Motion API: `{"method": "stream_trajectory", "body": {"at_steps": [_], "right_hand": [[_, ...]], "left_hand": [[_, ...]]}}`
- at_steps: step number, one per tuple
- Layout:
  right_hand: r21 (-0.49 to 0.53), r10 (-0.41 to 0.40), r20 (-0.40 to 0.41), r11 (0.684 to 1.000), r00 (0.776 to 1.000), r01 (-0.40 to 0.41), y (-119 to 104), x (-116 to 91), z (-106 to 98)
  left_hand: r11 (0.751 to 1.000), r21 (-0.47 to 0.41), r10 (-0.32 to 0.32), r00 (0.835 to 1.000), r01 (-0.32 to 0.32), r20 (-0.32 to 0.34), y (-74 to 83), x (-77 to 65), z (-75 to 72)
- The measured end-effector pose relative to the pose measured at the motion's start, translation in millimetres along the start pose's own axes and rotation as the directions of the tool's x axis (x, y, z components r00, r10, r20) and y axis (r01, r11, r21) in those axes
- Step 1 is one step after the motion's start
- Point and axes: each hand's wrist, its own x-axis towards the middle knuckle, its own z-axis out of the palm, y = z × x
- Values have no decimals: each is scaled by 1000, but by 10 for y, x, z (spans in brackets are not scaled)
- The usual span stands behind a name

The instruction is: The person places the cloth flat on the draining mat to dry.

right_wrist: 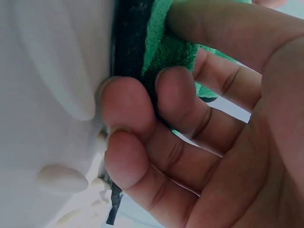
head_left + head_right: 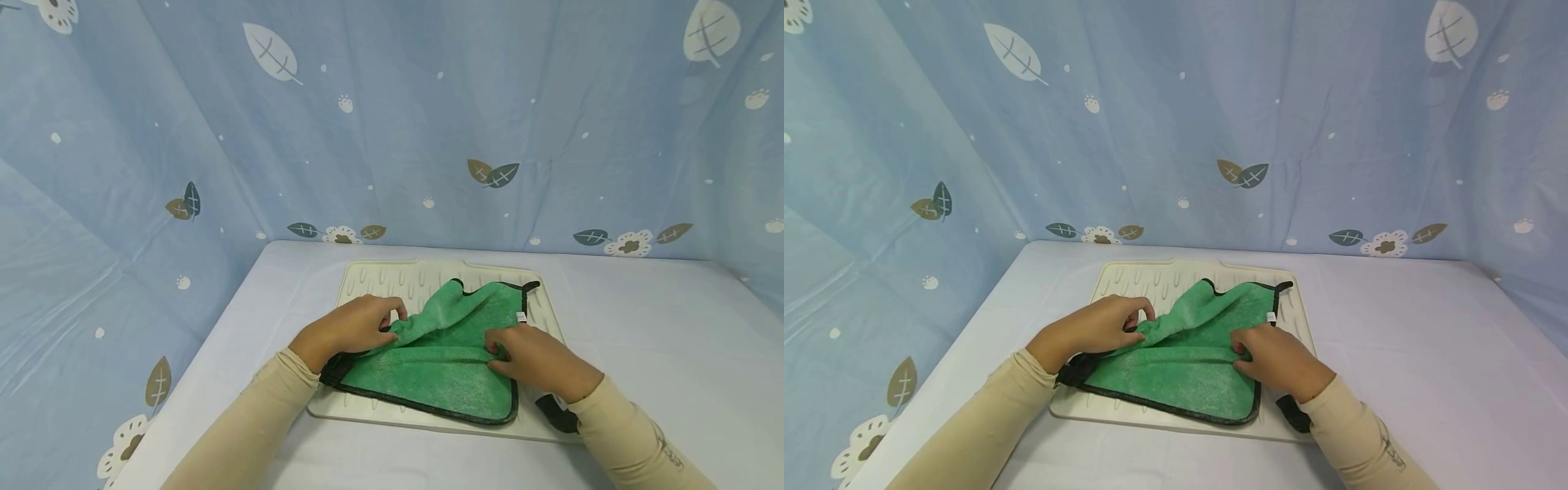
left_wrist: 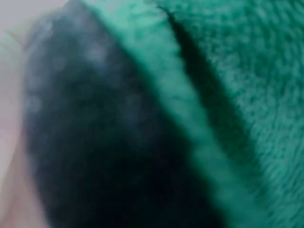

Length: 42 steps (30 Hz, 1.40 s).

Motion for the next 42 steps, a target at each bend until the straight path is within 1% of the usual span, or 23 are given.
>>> {"method": "stream_trajectory", "body": {"at_steps": [4, 13, 19, 24, 29, 34, 38, 42], "right_hand": [[11, 3, 6, 1000, 1000, -3, 0, 0, -6], [7, 4, 5, 1000, 1000, -4, -5, 0, -13], [7, 3, 8, 1000, 1000, -3, 0, 1, -7], [9, 8, 9, 1000, 1000, -8, -1, 3, -9], [17, 1, 16, 1000, 1000, -2, 1, 2, -2], [22, 6, 20, 1000, 1000, -7, -8, 2, -9], [22, 3, 16, 1000, 1000, -4, -10, 3, -11], [24, 8, 16, 1000, 1000, -8, -8, 6, -7]], "left_hand": [[1000, 8, -9, 1000, 9, 1, -6, -4, -8], [1000, 5, -23, 999, 23, -30, -23, -5, -35], [999, 23, -21, 996, 24, -90, -44, 1, -59], [996, 74, -34, 990, 44, -135, -64, 6, -68], [991, 109, -56, 986, 74, -158, -67, 3, -82], [990, 118, -61, 984, 82, -167, -74, 8, -73], [990, 118, -62, 985, 82, -160, -79, 11, -58], [988, 110, -91, 986, 107, -137, -82, 17, -40]]}}
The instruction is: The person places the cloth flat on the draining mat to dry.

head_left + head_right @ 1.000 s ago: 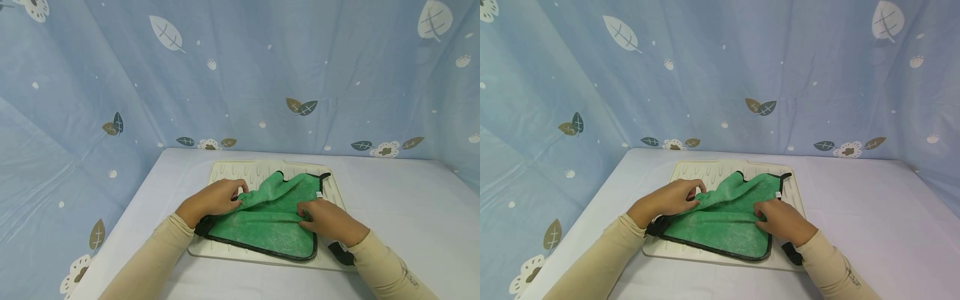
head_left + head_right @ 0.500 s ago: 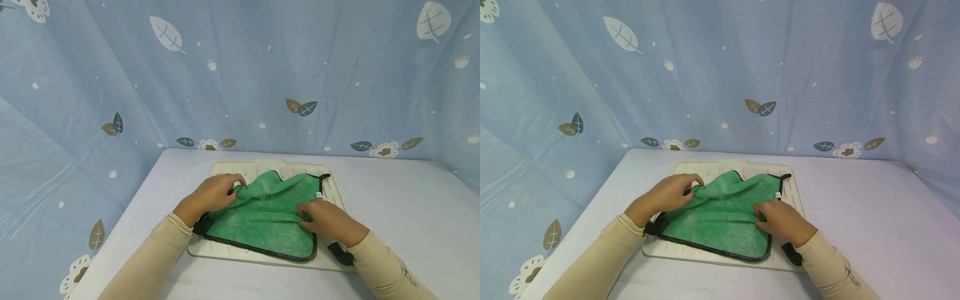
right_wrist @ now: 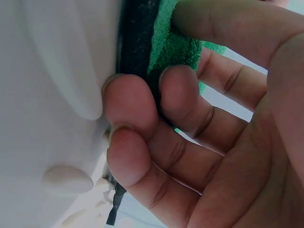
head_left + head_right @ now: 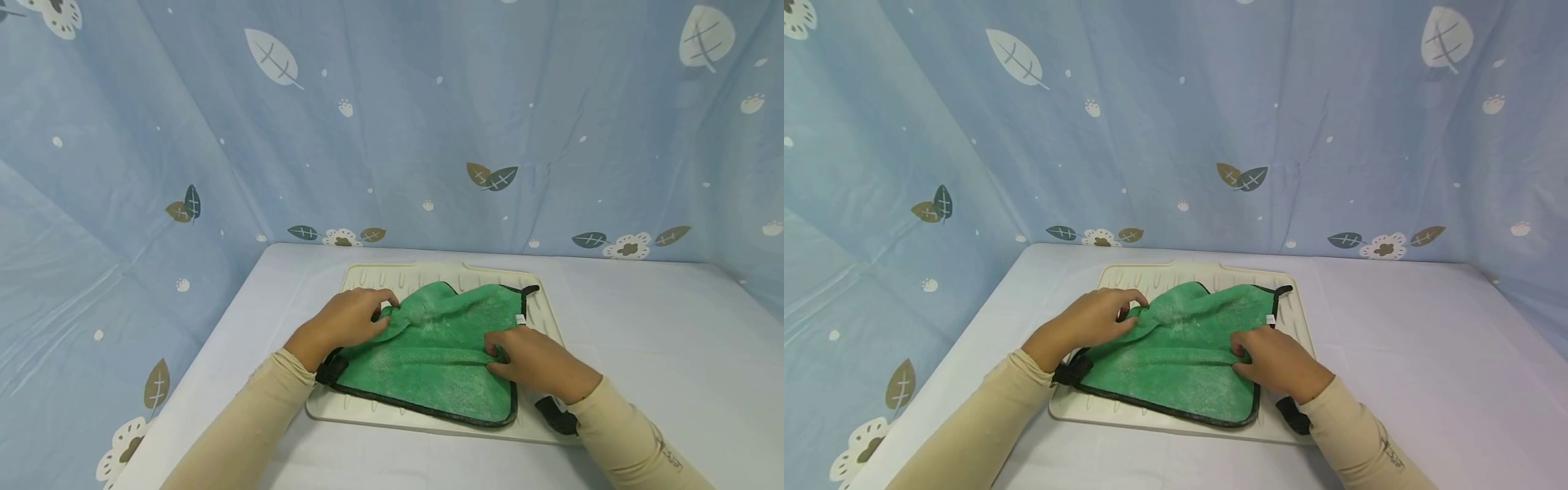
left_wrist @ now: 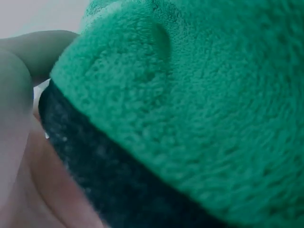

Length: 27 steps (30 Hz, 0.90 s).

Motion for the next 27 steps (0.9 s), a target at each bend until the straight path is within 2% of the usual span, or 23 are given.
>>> {"method": "stream_trajectory", "body": {"at_steps": [3, 9, 19, 23, 27], "right_hand": [[6, 2, 3, 1000, 1000, -2, 3, -1, 4], [6, 8, 3, 1000, 1000, -8, 15, 1, 2], [24, 6, -8, 1000, 1000, -6, 16, 2, 10], [22, 6, -8, 1000, 1000, -6, 18, 1, 12], [24, 2, -3, 1000, 1000, -2, 25, 4, 15]], "left_hand": [[999, -24, -21, 1000, 21, 16, 6, 3, 16], [997, -72, -19, 1000, 20, 13, 15, 10, 40], [990, -121, -52, 991, 67, 122, 23, -10, 56], [993, -109, -29, 991, 43, 128, 21, 0, 66], [997, -81, 10, 996, -3, 87, 18, 17, 70]]}}
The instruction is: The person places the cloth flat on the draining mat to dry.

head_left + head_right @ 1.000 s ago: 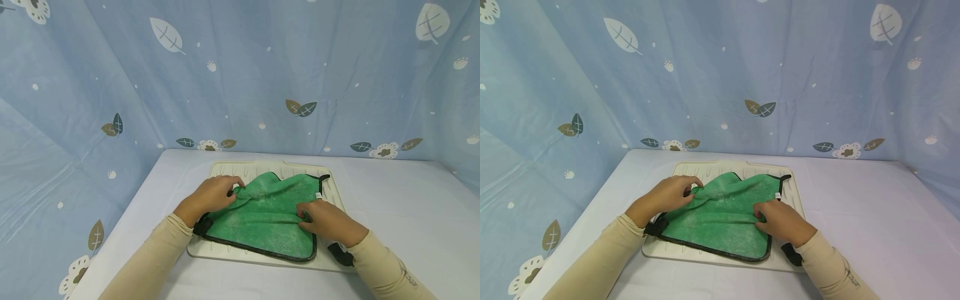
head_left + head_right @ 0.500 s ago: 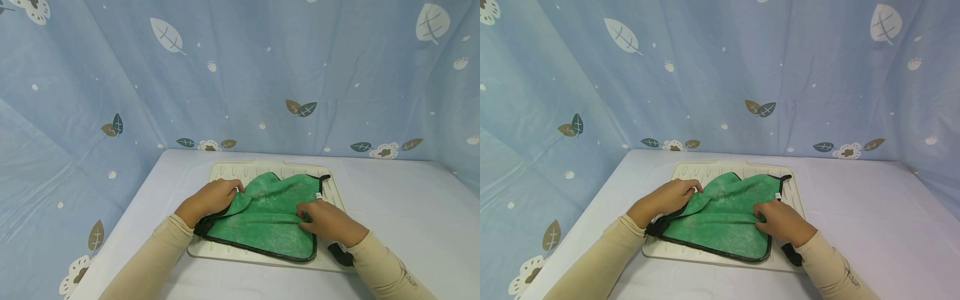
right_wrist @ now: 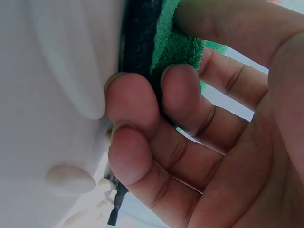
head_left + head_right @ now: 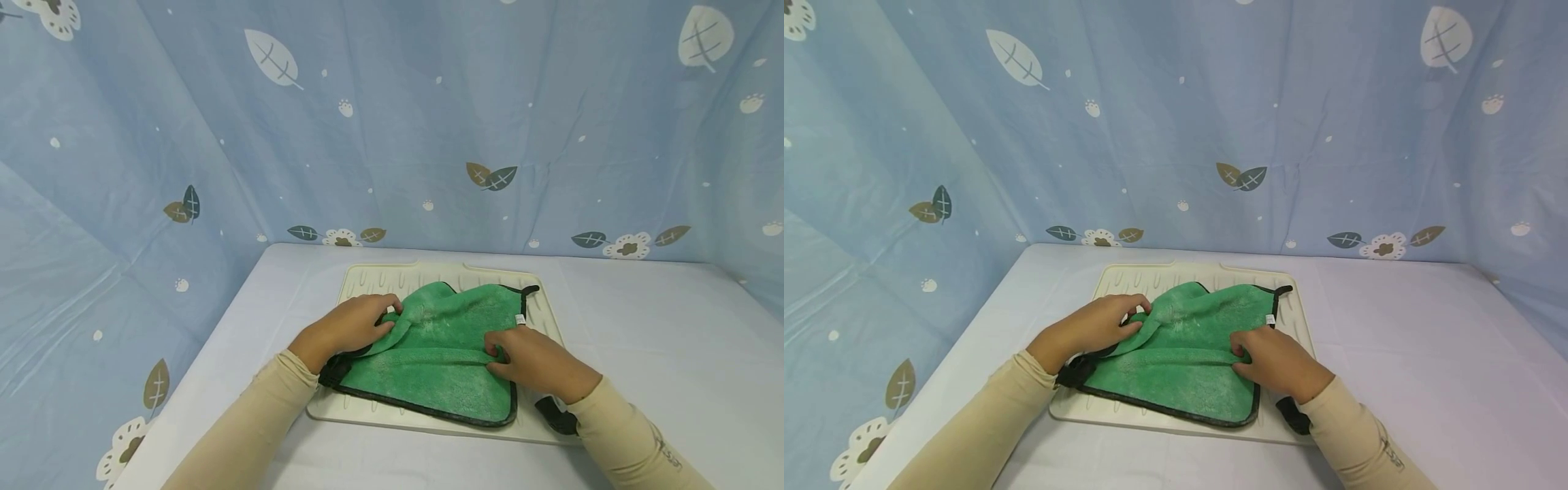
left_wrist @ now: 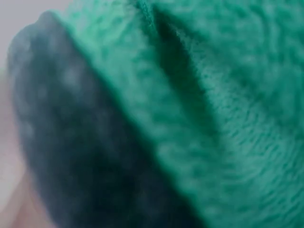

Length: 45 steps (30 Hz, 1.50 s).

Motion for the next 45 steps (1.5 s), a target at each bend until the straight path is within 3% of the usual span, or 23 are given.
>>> {"method": "stream_trajectory", "body": {"at_steps": [10, 18, 25, 33, 41, 45], "right_hand": [[3, 3, 7, 1000, 1000, -3, -1, 2, -7], [3, 2, 7, 1000, 1000, -2, 10, 1, -5], [5, 1, 4, 1000, 1000, -1, 1, -3, -5], [0, 3, 5, 1000, 1000, -3, -4, 1, -6], [-1, 3, 13, 1000, 1000, -3, 5, 7, -6], [5, 3, 15, 1000, 1000, -3, 9, 7, -6]], "left_hand": [[990, 88, 119, 985, -109, -126, -3, -14, -22], [985, 124, 143, 967, -119, -212, 15, -30, -39], [987, 132, 124, 952, -89, -281, 22, -12, -48], [984, 173, -12, 982, 45, -186, 5, 15, -25], [984, 126, -110, 988, 123, -106, -36, -3, -1], [984, 119, -125, 988, 135, -93, -43, -8, -5]]}}
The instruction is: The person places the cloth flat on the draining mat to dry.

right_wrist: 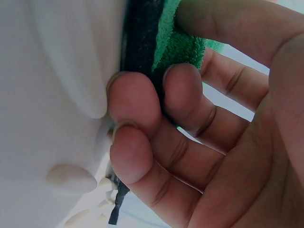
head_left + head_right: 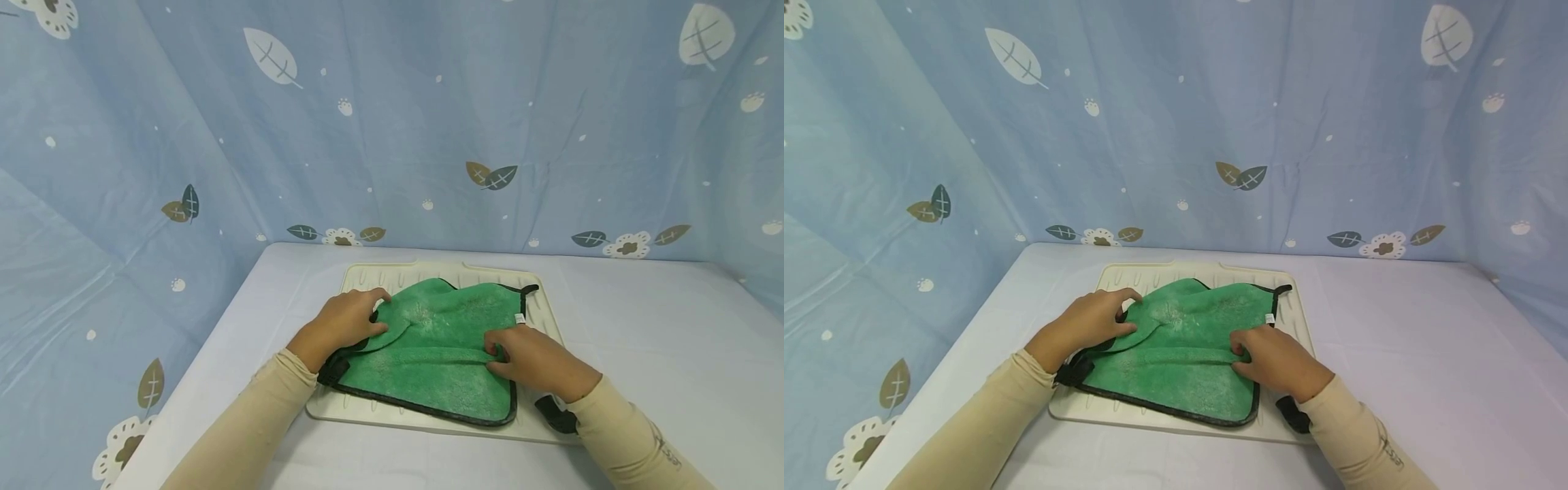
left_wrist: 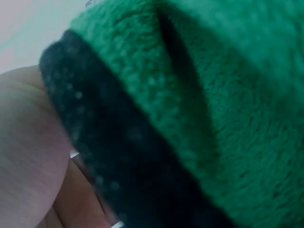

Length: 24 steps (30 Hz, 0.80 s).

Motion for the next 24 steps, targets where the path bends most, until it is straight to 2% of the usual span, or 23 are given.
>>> {"method": "stream_trajectory", "body": {"at_steps": [13, 19, 24], "right_hand": [[10, 6, -7, 1000, 1000, -6, -11, -3, -13], [5, 7, -9, 1000, 1000, -7, -6, -1, -10], [3, 7, -9, 1000, 1000, -7, -5, 0, -10]], "left_hand": [[998, 30, 49, 996, -47, -69, 8, 4, 7], [998, 23, 59, 988, -56, -141, 28, -8, -14], [996, 10, 86, 972, -86, -218, 40, -9, -32]]}}
